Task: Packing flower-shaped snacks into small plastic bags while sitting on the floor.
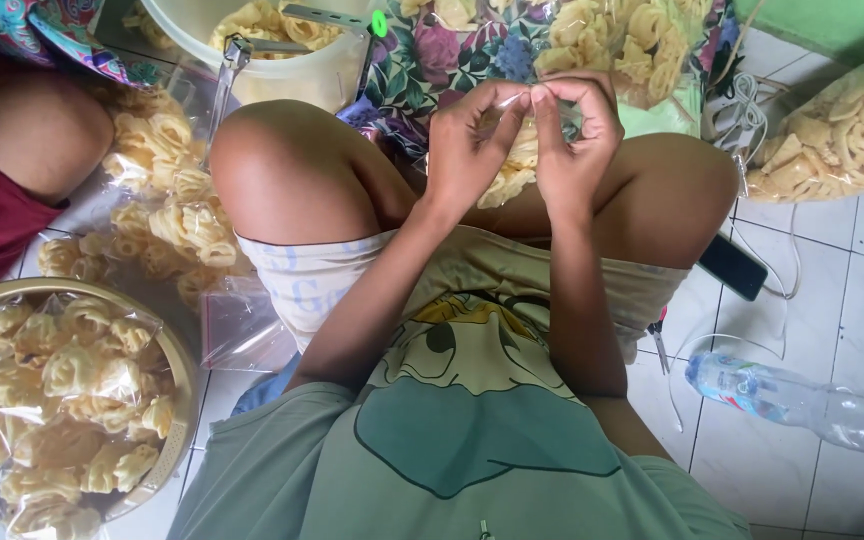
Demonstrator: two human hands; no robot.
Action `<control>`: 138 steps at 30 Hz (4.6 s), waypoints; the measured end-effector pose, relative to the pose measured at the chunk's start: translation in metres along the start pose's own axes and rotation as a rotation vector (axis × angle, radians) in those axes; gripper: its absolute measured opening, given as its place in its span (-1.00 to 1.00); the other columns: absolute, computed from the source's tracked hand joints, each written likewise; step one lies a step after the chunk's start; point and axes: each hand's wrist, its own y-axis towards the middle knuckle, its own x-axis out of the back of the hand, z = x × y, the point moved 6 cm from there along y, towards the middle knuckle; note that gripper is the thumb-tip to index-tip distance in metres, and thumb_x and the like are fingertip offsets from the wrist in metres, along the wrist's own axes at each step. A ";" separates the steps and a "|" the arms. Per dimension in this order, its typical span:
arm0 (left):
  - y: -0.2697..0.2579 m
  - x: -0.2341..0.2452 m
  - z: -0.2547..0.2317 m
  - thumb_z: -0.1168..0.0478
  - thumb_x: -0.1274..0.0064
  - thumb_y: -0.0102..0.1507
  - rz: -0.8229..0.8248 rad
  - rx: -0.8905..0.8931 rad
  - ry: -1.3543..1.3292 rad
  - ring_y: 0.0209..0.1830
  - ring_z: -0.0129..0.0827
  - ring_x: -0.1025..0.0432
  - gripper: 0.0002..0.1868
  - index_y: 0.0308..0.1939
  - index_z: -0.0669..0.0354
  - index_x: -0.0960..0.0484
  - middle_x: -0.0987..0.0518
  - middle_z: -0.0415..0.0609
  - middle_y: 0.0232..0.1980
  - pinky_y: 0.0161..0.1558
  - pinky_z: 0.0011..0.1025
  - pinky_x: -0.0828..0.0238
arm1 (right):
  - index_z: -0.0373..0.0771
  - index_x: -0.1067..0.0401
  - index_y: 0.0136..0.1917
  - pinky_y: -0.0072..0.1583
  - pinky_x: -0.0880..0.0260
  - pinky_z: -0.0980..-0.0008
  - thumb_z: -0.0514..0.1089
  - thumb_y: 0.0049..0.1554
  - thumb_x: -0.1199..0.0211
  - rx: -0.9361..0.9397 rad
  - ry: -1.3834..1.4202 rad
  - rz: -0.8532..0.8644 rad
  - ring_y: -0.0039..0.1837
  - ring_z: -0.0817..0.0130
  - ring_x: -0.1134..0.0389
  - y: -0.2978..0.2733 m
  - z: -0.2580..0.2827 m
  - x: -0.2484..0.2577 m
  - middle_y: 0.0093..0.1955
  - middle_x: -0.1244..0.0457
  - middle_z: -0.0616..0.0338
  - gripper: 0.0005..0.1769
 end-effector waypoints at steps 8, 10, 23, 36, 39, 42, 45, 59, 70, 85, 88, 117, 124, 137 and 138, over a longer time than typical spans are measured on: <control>0.034 -0.008 0.004 0.30 -0.07 0.37 0.026 -0.001 -0.006 -0.45 -0.65 -0.38 -0.91 -0.11 0.09 -0.68 -0.70 -0.26 -0.23 -0.43 -0.65 -0.26 | -0.36 -0.40 -0.08 0.22 -0.35 0.28 -0.28 0.31 -0.18 -0.053 0.041 -0.057 0.15 0.18 -0.34 0.020 -0.024 -0.003 -0.03 -0.27 0.02 -0.88; 0.044 -0.013 0.007 0.34 -0.03 0.36 0.065 -0.031 0.021 -0.30 -0.54 -0.54 -0.89 -0.13 0.07 -0.65 -0.67 -0.23 -0.21 -0.26 -0.59 -0.47 | -0.34 -0.41 -0.08 0.17 -0.35 0.32 -0.25 0.30 -0.19 -0.093 0.040 -0.097 0.10 0.24 -0.33 0.023 -0.035 0.000 -0.05 -0.28 0.08 -0.88; 0.091 -0.008 0.098 0.18 -0.02 0.44 -0.006 0.237 -0.125 -0.57 -0.63 -0.26 -0.87 -0.08 0.06 -0.67 -0.60 -0.24 -0.38 -0.52 -0.67 -0.16 | -0.26 -0.46 -0.07 -0.02 -0.35 0.43 -0.26 0.25 -0.24 -0.259 0.031 -0.346 -0.06 0.35 -0.32 0.030 -0.175 0.055 -0.14 -0.34 0.14 -0.96; 0.078 -0.001 0.123 0.23 -0.03 0.41 -0.228 0.275 -0.323 -0.16 -0.34 -0.67 -0.91 -0.07 0.14 -0.60 -0.68 -0.09 -0.18 -0.18 -0.55 -0.60 | -0.13 -0.42 -0.17 -0.20 -0.25 0.53 -0.36 0.26 -0.13 -0.363 0.499 -0.795 -0.19 0.40 -0.32 -0.014 -0.209 0.174 -0.23 -0.29 0.16 -0.80; 0.077 0.016 0.140 0.26 0.00 0.43 -0.303 0.268 -0.357 -0.14 -0.33 -0.68 -0.93 -0.06 0.10 -0.59 -0.68 -0.08 -0.20 -0.26 -0.57 -0.62 | -0.24 -0.43 -0.28 -0.25 -0.31 0.53 -0.46 0.19 -0.08 -0.388 0.482 -0.989 -0.26 0.33 -0.32 -0.020 -0.215 0.201 -0.35 -0.27 0.13 -0.73; 0.078 0.024 0.148 0.23 -0.01 0.43 -0.408 0.271 -0.429 -0.10 -0.29 -0.68 -0.90 -0.04 0.12 -0.61 -0.70 -0.06 -0.16 -0.19 -0.52 -0.66 | -0.18 -0.35 -0.09 -0.09 -0.48 0.42 -0.32 0.27 -0.12 -0.427 0.309 -0.730 -0.14 0.32 -0.35 -0.019 -0.221 0.176 -0.17 -0.25 0.14 -0.91; 0.075 0.020 0.136 0.17 -0.03 0.42 -0.434 0.230 -0.401 -0.09 -0.33 -0.66 -0.86 -0.03 0.12 -0.60 -0.69 -0.07 -0.16 -0.11 -0.49 -0.68 | -0.08 -0.37 0.05 0.18 -0.50 0.39 -0.29 0.31 -0.16 -0.571 0.178 0.064 0.04 0.38 -0.38 -0.013 -0.180 0.075 0.02 -0.31 0.21 -0.89; 0.073 0.006 0.112 0.15 0.00 0.44 -0.366 0.189 -0.312 -0.35 -0.51 -0.44 -0.85 -0.05 0.12 -0.58 -0.66 -0.08 -0.25 -0.22 -0.50 -0.47 | -0.12 -0.63 -0.29 -0.18 -0.32 0.20 0.02 0.11 -0.44 -0.844 -0.667 1.031 -0.12 0.26 -0.40 -0.077 -0.206 -0.009 -0.18 -0.42 0.24 -0.76; 0.069 0.005 0.119 0.13 -0.01 0.41 -0.366 0.258 -0.294 -0.35 -0.53 -0.41 -0.81 -0.06 0.17 -0.59 -0.55 -0.14 -0.33 -0.24 -0.51 -0.45 | -0.27 -0.36 0.16 0.14 -0.52 0.50 -0.14 0.18 -0.31 -0.756 0.337 0.957 0.10 0.36 -0.42 -0.049 -0.172 0.003 0.18 -0.33 0.03 -0.68; 0.056 -0.025 0.124 0.13 -0.11 0.39 -0.019 0.372 -0.200 -0.51 -0.65 -0.16 -0.73 0.13 0.11 -0.54 -0.51 -0.29 -0.34 -0.44 -0.62 -0.14 | -0.34 -0.52 0.17 0.19 -0.55 0.26 -0.16 0.29 -0.30 -0.577 0.364 0.048 0.08 0.25 -0.45 -0.028 -0.185 0.031 0.02 -0.41 0.03 -0.76; 0.056 -0.039 0.130 -0.15 -0.07 0.32 0.207 0.438 -0.182 0.10 -0.30 -0.58 -0.31 0.38 0.13 -0.26 -0.58 -0.04 0.21 -0.04 -0.36 -0.75 | -0.34 -0.51 0.25 -0.06 -0.47 0.48 -0.02 0.27 -0.29 -0.696 0.228 -0.090 0.03 0.35 -0.48 -0.033 -0.193 0.043 -0.01 -0.45 0.05 -0.59; 0.052 -0.043 0.114 0.36 0.00 0.40 0.323 0.422 -0.762 0.24 -0.02 -0.50 -0.83 -0.05 0.21 -0.72 -0.63 0.22 0.15 0.26 -0.08 -0.48 | -0.60 -0.48 0.12 0.04 -0.42 0.30 -0.53 0.23 -0.23 -0.353 0.514 0.014 0.03 0.19 -0.37 -0.027 -0.193 0.067 -0.05 -0.30 -0.23 -0.82; 0.049 -0.041 0.111 0.46 0.05 0.28 0.356 0.551 -0.988 0.10 0.01 -0.58 -0.77 -0.47 0.21 -0.57 -0.62 0.28 0.09 -0.02 -0.20 -0.69 | -0.59 -0.55 -0.06 -0.06 -0.50 0.20 -0.63 0.07 -0.35 -0.268 0.436 0.250 -0.04 0.04 -0.43 -0.009 -0.151 0.076 -0.08 -0.36 -0.38 -0.85; 0.051 -0.042 0.115 0.45 0.22 0.22 0.401 0.465 -1.154 0.28 0.27 -0.44 -0.73 -0.58 0.15 -0.37 -0.52 0.36 0.11 0.16 -0.03 -0.58 | -0.54 -0.58 -0.05 -0.03 -0.56 0.16 -0.67 0.24 -0.12 -0.234 0.180 0.353 -0.04 0.09 -0.42 0.014 -0.104 0.073 -0.05 -0.39 -0.25 -0.75; 0.050 -0.040 0.120 0.37 0.20 0.20 0.379 0.494 -1.157 0.31 0.26 -0.42 -0.74 -0.60 0.10 -0.36 -0.51 0.26 0.11 0.18 0.01 -0.56 | -0.55 -0.57 -0.04 -0.01 -0.56 0.15 -0.64 0.27 -0.09 -0.252 0.184 0.349 -0.02 0.08 -0.43 0.013 -0.103 0.072 -0.04 -0.38 -0.25 -0.75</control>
